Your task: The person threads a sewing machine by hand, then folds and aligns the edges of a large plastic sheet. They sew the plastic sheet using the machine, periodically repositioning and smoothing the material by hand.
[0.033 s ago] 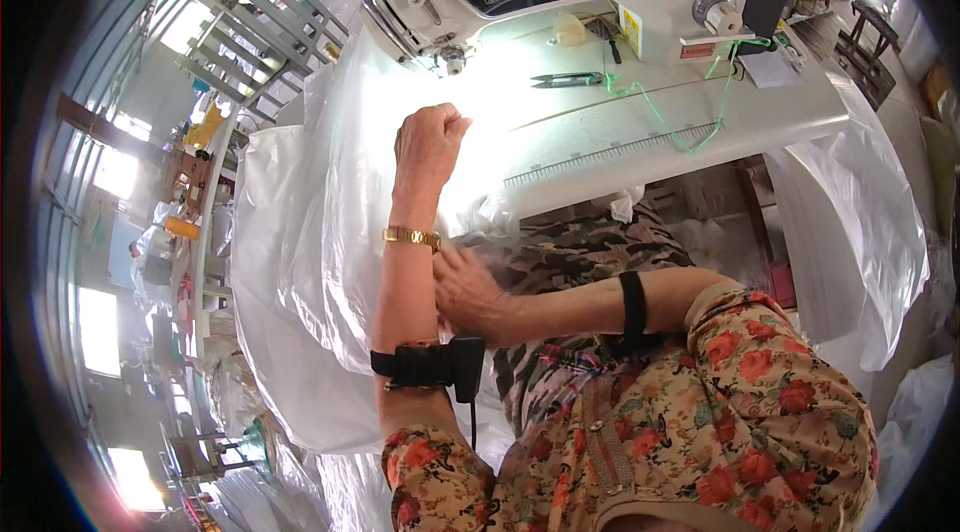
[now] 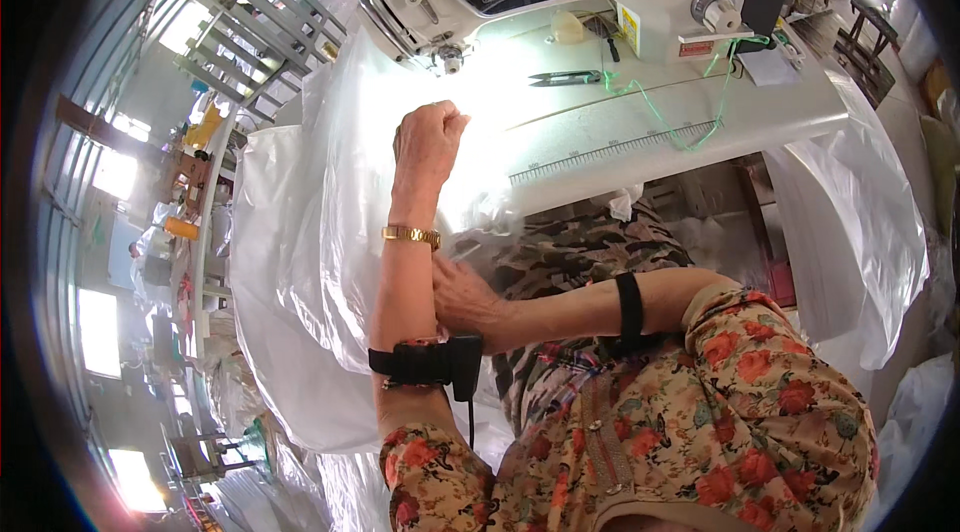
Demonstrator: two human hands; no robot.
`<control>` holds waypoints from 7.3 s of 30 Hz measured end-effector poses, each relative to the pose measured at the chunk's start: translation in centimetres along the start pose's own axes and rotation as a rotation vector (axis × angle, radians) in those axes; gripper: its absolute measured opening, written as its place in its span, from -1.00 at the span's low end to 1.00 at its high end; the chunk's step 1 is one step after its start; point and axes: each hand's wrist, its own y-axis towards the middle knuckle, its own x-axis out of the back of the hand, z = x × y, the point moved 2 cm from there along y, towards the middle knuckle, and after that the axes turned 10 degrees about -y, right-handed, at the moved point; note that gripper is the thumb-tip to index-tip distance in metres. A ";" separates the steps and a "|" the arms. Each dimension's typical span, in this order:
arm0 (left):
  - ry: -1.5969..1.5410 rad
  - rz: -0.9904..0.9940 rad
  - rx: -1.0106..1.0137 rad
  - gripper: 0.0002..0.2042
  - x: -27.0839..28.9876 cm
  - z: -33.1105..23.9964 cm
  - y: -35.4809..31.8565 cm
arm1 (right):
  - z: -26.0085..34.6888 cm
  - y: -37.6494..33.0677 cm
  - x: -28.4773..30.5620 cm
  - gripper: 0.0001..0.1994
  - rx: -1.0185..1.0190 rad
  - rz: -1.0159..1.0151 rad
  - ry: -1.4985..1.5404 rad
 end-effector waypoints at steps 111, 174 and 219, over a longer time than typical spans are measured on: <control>-0.231 -0.235 -0.090 -0.77 -1.5 2.8 -5.4 | -14.4 -0.9 10.6 -0.75 -0.100 -0.368 -0.302; -0.042 -0.101 -0.254 -0.83 -3.8 1.6 -6.5 | -13.1 -7.2 10.3 -0.53 -0.106 -0.351 -0.086; 0.008 -0.015 -0.200 -0.78 -3.9 0.9 -7.1 | -12.1 -3.4 6.2 -0.66 -0.413 -0.522 -0.228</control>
